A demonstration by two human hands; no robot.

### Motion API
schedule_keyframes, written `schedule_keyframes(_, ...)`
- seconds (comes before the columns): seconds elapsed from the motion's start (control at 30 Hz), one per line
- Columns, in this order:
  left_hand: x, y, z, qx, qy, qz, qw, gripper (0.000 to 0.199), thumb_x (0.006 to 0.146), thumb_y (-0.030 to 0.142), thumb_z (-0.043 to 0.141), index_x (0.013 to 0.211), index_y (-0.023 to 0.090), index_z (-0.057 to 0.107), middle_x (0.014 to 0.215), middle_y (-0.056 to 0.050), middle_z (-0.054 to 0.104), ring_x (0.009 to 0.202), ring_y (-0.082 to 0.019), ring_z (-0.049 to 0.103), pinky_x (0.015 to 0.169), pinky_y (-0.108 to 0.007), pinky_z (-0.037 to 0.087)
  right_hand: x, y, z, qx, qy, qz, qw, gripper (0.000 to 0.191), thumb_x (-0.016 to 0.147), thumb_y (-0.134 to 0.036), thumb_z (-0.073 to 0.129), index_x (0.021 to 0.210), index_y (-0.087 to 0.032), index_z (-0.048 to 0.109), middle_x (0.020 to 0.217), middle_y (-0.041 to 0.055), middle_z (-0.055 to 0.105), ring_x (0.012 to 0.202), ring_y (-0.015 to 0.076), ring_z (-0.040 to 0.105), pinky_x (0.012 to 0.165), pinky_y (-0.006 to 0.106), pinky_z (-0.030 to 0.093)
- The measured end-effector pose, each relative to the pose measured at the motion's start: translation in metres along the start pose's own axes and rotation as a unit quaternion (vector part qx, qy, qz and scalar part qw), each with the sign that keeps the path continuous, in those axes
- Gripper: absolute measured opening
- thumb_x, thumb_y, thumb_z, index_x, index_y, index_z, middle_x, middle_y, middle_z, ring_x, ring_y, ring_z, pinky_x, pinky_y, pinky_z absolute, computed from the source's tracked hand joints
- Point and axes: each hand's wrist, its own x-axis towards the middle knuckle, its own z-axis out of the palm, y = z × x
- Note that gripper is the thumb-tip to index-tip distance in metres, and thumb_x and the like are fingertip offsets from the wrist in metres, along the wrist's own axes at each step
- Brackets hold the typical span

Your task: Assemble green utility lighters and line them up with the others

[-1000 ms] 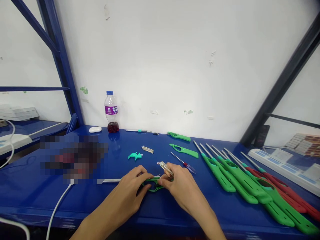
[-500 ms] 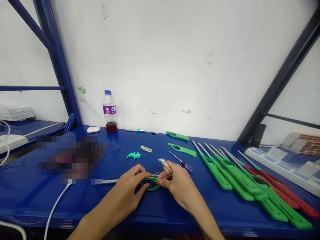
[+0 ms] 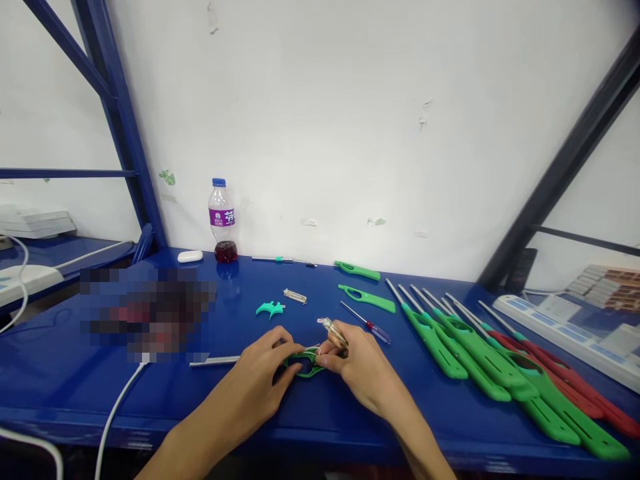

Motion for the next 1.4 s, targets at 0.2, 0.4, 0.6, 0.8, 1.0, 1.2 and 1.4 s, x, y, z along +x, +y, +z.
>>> schedule_keyframes(0.2, 0.0, 0.0, 0.0, -0.008, -0.007, -0.005, 1.0, 0.026, 0.099, 0.014, 0.055, 0.112, 0.024, 0.074, 0.103, -0.004, 0.065, 0.088, -0.02, 0.066, 0.076, -0.031, 0.052, 0.0, -0.001, 0.002, -0.005, 0.003, 0.0, 1.0, 0.018, 0.083, -0.008, 0.068, 0.079, -0.023, 0.058, 0.085, -0.0009, 0.072, 0.079, 0.0186, 0.066, 0.067, 0.025, 0.042)
schedule_keyframes(0.4, 0.0, 0.001, -0.001, -0.017, -0.01, -0.01, 1.0, 0.025, 0.102, 0.015, 0.053, 0.114, 0.024, 0.073, 0.105, -0.004, 0.064, 0.089, -0.02, 0.066, 0.079, -0.032, 0.051, -0.001, -0.004, 0.002, -0.018, 0.001, -0.001, 1.0, 0.019, 0.084, -0.007, 0.067, 0.079, -0.023, 0.058, 0.082, -0.0016, 0.07, 0.077, 0.0178, 0.065, 0.069, 0.025, 0.041)
schedule_keyframes(0.6, -0.001, 0.0, 0.0, -0.002, -0.012, -0.007, 1.0, 0.024, 0.102, 0.016, 0.054, 0.113, 0.024, 0.074, 0.103, -0.004, 0.065, 0.088, -0.02, 0.066, 0.078, -0.031, 0.051, -0.001, -0.007, 0.0, -0.043, -0.012, -0.005, 0.999, 0.02, 0.086, -0.007, 0.067, 0.078, -0.022, 0.057, 0.079, -0.0024, 0.069, 0.075, 0.0175, 0.063, 0.067, 0.025, 0.038)
schedule_keyframes(0.8, -0.002, -0.001, 0.0, 0.004, -0.009, -0.002, 1.0, 0.025, 0.102, 0.015, 0.055, 0.116, 0.025, 0.074, 0.103, -0.003, 0.066, 0.089, -0.02, 0.067, 0.077, -0.03, 0.051, -0.003, -0.01, -0.001, -0.067, -0.008, -0.004, 0.998, 0.021, 0.088, -0.007, 0.066, 0.076, -0.023, 0.057, 0.079, -0.0018, 0.071, 0.076, 0.0187, 0.062, 0.064, 0.027, 0.033)
schedule_keyframes(1.0, -0.003, 0.0, 0.0, 0.013, -0.006, 0.004, 1.0, 0.028, 0.102, 0.015, 0.055, 0.121, 0.027, 0.072, 0.104, -0.003, 0.067, 0.093, -0.02, 0.067, 0.081, -0.031, 0.053, -0.004, -0.013, -0.001, -0.08, 0.005, 0.001, 0.997, 0.028, 0.087, -0.008, 0.069, 0.072, -0.023, 0.051, 0.077, -0.0028, 0.072, 0.071, 0.018, 0.062, 0.062, 0.027, 0.03)
schedule_keyframes(1.2, -0.004, -0.002, 0.002, 0.024, -0.009, 0.011, 1.0, 0.027, 0.104, 0.016, 0.05, 0.118, 0.023, 0.072, 0.108, -0.006, 0.063, 0.091, -0.021, 0.065, 0.08, -0.034, 0.052, -0.003, -0.011, -0.001, -0.072, 0.001, -0.002, 0.997, 0.03, 0.086, -0.009, 0.071, 0.07, -0.023, 0.05, 0.075, -0.0043, 0.072, 0.068, 0.0163, 0.061, 0.06, 0.026, 0.03)
schedule_keyframes(1.4, -0.004, 0.001, 0.001, 0.042, -0.018, 0.012, 0.999, 0.028, 0.105, 0.015, 0.047, 0.108, 0.02, 0.074, 0.107, -0.008, 0.065, 0.092, -0.021, 0.066, 0.082, -0.035, 0.053, -0.003, -0.014, -0.004, -0.059, 0.014, 0.012, 0.998, 0.018, 0.082, -0.012, 0.076, 0.079, -0.023, 0.062, 0.072, -0.0051, 0.063, 0.065, 0.0155, 0.056, 0.06, 0.026, 0.034)
